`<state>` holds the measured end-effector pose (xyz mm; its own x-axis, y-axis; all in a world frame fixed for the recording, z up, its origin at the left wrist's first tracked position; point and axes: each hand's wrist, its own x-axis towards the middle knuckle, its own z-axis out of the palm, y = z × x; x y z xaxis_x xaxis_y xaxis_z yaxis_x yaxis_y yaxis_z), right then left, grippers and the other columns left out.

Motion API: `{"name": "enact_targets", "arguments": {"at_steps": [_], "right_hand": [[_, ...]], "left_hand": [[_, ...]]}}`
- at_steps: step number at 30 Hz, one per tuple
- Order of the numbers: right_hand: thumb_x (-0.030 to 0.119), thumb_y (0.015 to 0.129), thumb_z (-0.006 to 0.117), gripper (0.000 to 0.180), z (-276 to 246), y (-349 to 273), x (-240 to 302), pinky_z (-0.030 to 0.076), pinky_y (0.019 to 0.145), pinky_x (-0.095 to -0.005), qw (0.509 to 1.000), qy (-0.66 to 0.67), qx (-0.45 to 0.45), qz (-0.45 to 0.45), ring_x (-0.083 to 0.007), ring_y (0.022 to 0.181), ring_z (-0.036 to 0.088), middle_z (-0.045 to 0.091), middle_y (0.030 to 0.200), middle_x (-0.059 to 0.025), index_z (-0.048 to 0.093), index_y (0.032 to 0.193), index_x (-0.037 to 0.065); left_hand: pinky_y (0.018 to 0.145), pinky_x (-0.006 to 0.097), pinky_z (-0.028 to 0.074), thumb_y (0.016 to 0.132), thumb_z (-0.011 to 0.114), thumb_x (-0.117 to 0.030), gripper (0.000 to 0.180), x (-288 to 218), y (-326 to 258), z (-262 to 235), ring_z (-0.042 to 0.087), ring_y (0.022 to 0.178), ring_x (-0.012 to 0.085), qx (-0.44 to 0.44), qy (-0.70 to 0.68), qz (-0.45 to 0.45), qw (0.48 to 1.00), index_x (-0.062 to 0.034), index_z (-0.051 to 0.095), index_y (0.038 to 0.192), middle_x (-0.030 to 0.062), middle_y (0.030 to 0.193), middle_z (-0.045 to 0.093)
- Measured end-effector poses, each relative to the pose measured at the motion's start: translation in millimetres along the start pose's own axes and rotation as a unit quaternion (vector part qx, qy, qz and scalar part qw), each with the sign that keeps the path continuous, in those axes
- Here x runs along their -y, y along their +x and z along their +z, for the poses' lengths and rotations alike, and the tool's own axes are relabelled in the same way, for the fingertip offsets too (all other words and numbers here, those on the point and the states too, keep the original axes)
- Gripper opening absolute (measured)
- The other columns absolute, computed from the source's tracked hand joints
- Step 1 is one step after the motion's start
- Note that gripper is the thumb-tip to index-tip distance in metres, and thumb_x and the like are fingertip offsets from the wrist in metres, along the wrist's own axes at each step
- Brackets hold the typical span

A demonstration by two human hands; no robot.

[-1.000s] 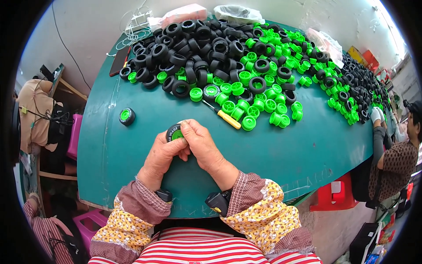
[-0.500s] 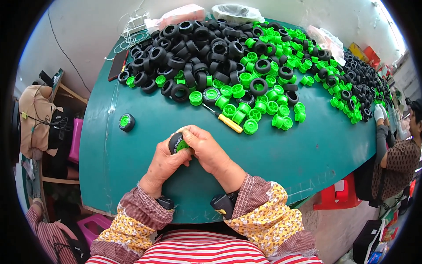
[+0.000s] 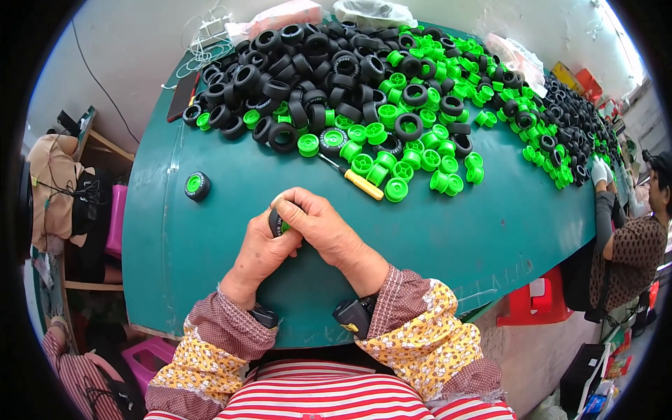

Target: Assembling plastic toy wheels by fitting green rims into black rubber tires on a workshop table.

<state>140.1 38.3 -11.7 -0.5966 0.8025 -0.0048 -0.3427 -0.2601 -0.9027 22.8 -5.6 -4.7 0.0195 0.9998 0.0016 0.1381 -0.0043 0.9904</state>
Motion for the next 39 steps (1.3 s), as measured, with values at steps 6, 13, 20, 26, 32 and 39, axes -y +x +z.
{"name": "enact_targets", "arguments": {"at_steps": [6,13,20,26,32,39], "right_hand": [[0.026,0.09,0.049,0.023,4.8,-4.5,8.7,0.041,0.078,-0.0222,0.999,-0.032,-0.012,0.019,-0.0068,0.083,0.05,0.054,0.091,-0.0008,0.053,0.096,0.004],[0.024,0.088,0.052,0.021,11.5,-3.5,11.1,0.044,0.047,-0.0224,0.998,0.034,-0.017,0.046,-0.0092,0.056,0.051,0.053,0.077,-0.0033,0.051,0.092,0.003],[0.024,0.086,0.056,0.024,13.8,-3.4,17.0,0.044,0.046,-0.023,0.996,0.068,-0.049,0.0,-0.0116,0.06,0.053,0.054,0.078,-0.0046,0.05,0.093,0.002],[0.029,0.087,0.053,0.026,9.8,-4.6,14.6,0.04,0.043,-0.0217,0.995,0.082,-0.046,0.037,-0.0105,0.054,0.051,0.054,0.072,-0.0038,0.051,0.091,0.003],[0.03,0.087,0.052,0.026,12.7,-5.4,10.5,0.035,0.04,-0.0206,0.992,0.08,-0.084,0.042,-0.0084,0.047,0.045,0.051,0.065,-0.0019,0.053,0.088,0.004],[0.031,0.087,0.051,0.027,9.9,-5.2,7.5,0.033,0.041,-0.0205,0.99,0.082,-0.105,0.04,-0.0068,0.047,0.042,0.049,0.065,-0.0005,0.053,0.086,0.005]], "left_hand": [[0.051,0.023,0.045,0.076,0.063,-0.013,0.022,-1.1,-0.1,-1.9,0.054,0.058,0.0093,-0.004,0.065,0.02,0.998,-0.0003,0.055,0.091,0.0022,0.071,0.057],[0.045,0.018,0.039,0.075,0.063,-0.016,0.018,-12.9,3.3,-11.5,0.048,0.051,0.0055,0.044,-0.113,-0.092,0.988,-0.0026,0.056,0.085,-0.0008,0.064,0.054],[0.047,0.018,0.036,0.076,0.064,-0.017,0.02,-16.2,-2.3,-1.8,0.046,0.054,0.0045,-0.02,-0.169,-0.055,0.984,-0.0021,0.058,0.086,-0.0012,0.068,0.055],[0.051,0.019,0.04,0.079,0.061,-0.016,0.017,-16.0,0.5,-6.7,0.05,0.057,0.0057,0.041,-0.189,-0.061,0.979,-0.0013,0.057,0.085,0.0007,0.069,0.056],[0.052,0.02,0.043,0.08,0.059,-0.015,0.03,-9.6,2.7,-6.2,0.049,0.057,0.0065,0.054,-0.158,-0.062,0.984,0.0008,0.053,0.104,0.0002,0.072,0.054],[0.052,0.021,0.044,0.08,0.06,-0.011,0.028,-7.8,3.4,0.2,0.051,0.059,0.007,0.032,-0.096,-0.032,0.994,0.0021,0.052,0.104,0.0018,0.071,0.055]]}}
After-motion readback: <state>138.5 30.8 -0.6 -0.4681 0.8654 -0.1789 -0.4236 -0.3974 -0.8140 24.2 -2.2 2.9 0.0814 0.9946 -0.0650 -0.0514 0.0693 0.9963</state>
